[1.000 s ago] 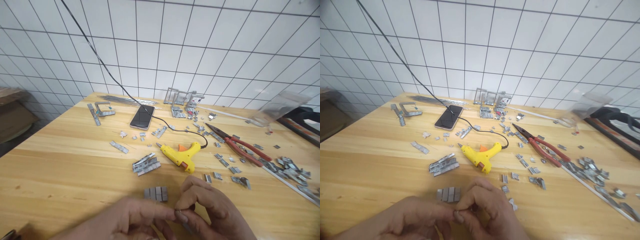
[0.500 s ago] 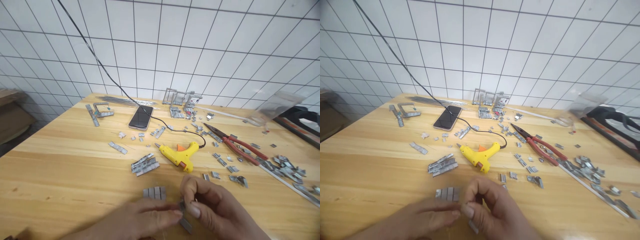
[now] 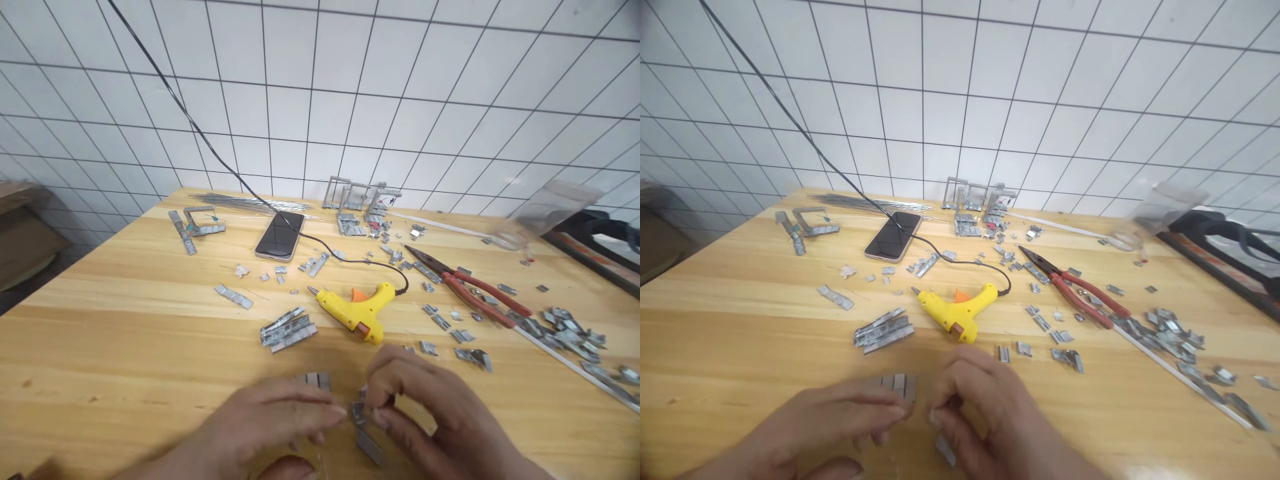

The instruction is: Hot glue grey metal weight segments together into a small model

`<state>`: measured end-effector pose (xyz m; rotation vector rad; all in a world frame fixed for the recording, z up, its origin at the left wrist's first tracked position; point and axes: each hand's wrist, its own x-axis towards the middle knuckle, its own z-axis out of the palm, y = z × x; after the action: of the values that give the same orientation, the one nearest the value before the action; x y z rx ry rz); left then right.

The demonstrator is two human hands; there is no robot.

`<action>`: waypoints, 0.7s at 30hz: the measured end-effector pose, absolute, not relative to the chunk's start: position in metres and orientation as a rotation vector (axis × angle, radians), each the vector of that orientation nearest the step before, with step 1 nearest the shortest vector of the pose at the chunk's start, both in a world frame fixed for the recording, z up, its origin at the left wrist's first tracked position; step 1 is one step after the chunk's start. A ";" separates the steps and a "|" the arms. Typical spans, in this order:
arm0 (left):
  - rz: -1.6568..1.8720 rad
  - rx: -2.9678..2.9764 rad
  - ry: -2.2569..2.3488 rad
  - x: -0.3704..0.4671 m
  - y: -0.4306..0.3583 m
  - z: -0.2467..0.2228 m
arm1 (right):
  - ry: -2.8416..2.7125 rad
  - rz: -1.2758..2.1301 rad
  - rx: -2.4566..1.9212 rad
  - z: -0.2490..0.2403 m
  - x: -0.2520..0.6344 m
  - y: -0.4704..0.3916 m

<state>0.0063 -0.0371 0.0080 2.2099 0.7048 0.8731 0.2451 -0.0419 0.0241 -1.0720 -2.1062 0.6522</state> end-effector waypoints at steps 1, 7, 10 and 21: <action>0.894 2.198 0.727 0.004 -0.035 0.009 | -2.115 0.586 -1.133 0.025 0.253 -0.039; 1.037 2.130 0.950 -0.004 -0.021 0.012 | -2.216 -0.181 -1.686 0.030 0.325 -0.019; 1.075 2.250 1.051 -0.004 -0.017 0.007 | -2.133 -0.447 -1.738 0.028 0.332 -0.021; 0.817 2.422 0.967 0.003 -0.018 -0.010 | -2.488 0.793 -1.496 0.019 0.253 -0.046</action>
<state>0.0031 -0.0178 -0.0100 2.4218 0.9666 0.8166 0.2528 -0.0463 0.0190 -1.4963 -2.4883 0.7926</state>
